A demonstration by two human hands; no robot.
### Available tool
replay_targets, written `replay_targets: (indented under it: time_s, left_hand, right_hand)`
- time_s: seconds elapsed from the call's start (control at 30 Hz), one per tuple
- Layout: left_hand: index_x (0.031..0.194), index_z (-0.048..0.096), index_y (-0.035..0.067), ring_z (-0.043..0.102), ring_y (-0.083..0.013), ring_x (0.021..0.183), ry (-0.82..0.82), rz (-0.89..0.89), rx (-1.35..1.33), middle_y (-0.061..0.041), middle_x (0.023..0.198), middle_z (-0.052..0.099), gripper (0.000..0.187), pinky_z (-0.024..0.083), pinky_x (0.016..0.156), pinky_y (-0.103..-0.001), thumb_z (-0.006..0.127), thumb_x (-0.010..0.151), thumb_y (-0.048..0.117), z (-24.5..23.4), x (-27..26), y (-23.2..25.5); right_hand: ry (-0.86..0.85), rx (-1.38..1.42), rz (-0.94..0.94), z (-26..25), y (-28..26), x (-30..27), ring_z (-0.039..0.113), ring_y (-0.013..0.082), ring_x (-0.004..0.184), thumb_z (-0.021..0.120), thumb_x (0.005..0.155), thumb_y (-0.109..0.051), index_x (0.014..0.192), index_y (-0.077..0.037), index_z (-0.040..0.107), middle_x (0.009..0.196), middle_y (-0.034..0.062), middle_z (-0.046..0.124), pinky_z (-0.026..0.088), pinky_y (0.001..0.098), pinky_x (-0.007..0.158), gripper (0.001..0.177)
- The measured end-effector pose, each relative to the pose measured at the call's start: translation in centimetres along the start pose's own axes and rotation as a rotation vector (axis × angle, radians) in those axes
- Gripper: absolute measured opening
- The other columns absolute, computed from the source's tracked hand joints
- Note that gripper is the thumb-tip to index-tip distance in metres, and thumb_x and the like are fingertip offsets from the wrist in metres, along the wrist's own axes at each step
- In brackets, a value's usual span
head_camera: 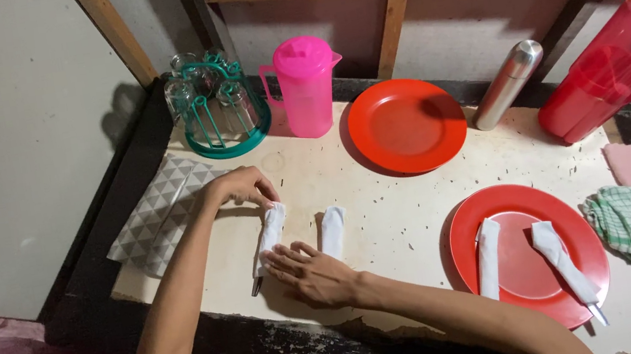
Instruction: The person wipes two red plates with a green checkered cloth, then places wrapped white napkins with cutlery onto the plates. The person arranges the plates and napkins on the table.
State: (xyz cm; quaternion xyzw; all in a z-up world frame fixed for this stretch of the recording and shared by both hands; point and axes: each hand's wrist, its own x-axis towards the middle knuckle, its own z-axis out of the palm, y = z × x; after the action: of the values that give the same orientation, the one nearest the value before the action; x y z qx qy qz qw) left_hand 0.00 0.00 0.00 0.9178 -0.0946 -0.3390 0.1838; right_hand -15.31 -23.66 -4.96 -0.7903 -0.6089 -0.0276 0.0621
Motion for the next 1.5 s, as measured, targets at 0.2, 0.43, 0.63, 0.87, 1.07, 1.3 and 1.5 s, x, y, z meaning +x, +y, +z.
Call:
replay_targets:
  time_s: [0.2, 0.43, 0.63, 0.87, 1.07, 1.3, 1.5]
  left_hand:
    - [0.093, 0.084, 0.032, 0.073, -0.0243, 0.096, 0.002, -0.013, -0.062, 0.005, 0.097, 0.081, 0.019, 0.054, 0.088, -0.037, 0.085, 0.075, 0.036, 0.8, 2.7, -2.2]
    - [0.095, 0.084, 0.029, 0.072, -0.0258, 0.099, 0.019, -0.023, -0.107, 0.002, 0.099, 0.081, 0.019, 0.053, 0.09, -0.037, 0.086, 0.076, 0.033, 0.3, 2.8, -4.0]
    - [0.097, 0.084, 0.025, 0.07, -0.0243, 0.09, 0.025, -0.055, -0.164, -0.001, 0.096, 0.08, 0.02, 0.056, 0.076, -0.032, 0.086, 0.077, 0.03, -0.8, 0.3, -4.0]
    - [0.102, 0.083, 0.023, 0.066, -0.0222, 0.089, 0.056, -0.041, -0.213, -0.004, 0.1, 0.079, 0.024, 0.054, 0.08, -0.035, 0.084, 0.08, 0.033, -0.5, 1.3, -6.9]
    - [0.109, 0.08, 0.007, 0.066, -0.0183, 0.08, 0.223, 0.056, -0.569, -0.015, 0.102, 0.078, 0.034, 0.056, 0.066, -0.026, 0.084, 0.084, 0.029, -0.9, 0.4, -7.9]
    - [0.109, 0.078, 0.008, 0.055, -0.0046, 0.071, 0.307, 0.14, -0.994, -0.002, 0.096, 0.075, 0.032, 0.033, 0.051, -0.016, 0.075, 0.088, 0.032, -1.6, -1.1, -7.7]
    - [0.101, 0.075, 0.012, 0.052, -0.007, 0.081, 0.416, 0.327, -1.257, 0.002, 0.1, 0.068, 0.035, 0.038, 0.062, -0.019, 0.075, 0.084, 0.043, -1.9, -1.4, -6.9]
  right_hand:
    - [0.017, 0.006, 0.0, 2.4, 0.0, 0.9, 0.039, 0.0369, 0.148, 0.038, 0.107, -0.037, 0.152, -0.005, 0.044, 0.155, 0.0221, 0.046, 0.03, 0.0494, 0.117, 0.055]
    - [0.005, -0.013, -0.014, 1.6, 0.4, 2.4, 0.038, 0.0355, 0.149, 0.038, 0.106, -0.037, 0.15, -0.006, 0.045, 0.156, 0.0218, 0.045, 0.03, 0.0492, 0.117, 0.055]
    - [-0.013, -0.048, -0.028, 1.1, 0.5, 3.7, 0.036, 0.0338, 0.151, 0.035, 0.107, -0.04, 0.149, -0.009, 0.048, 0.158, 0.0199, 0.043, 0.029, 0.0481, 0.117, 0.054]
    - [-0.038, -0.027, -0.03, 1.1, 0.7, 4.2, 0.035, 0.0336, 0.151, 0.035, 0.107, -0.038, 0.153, -0.013, 0.042, 0.158, 0.0211, 0.042, 0.028, 0.0483, 0.118, 0.053]
    - [-0.011, 0.082, -0.013, -0.6, 0.5, 2.1, 0.034, 0.0389, 0.151, 0.038, 0.106, -0.04, 0.149, -0.013, 0.047, 0.156, 0.0231, 0.043, 0.03, 0.0512, 0.118, 0.051]
    - [0.087, 0.128, -0.012, 1.0, 2.0, -2.1, 0.029, 0.044, 0.149, 0.045, 0.103, -0.041, 0.146, -0.013, 0.05, 0.16, 0.0213, 0.035, 0.025, 0.0635, 0.119, 0.051]
    - [0.111, 0.096, 0.065, -0.3, 2.8, -7.0, 0.035, 0.0446, 0.145, 0.052, 0.103, -0.039, 0.145, -0.015, 0.05, 0.158, 0.0209, 0.038, 0.034, 0.0629, 0.114, 0.049]
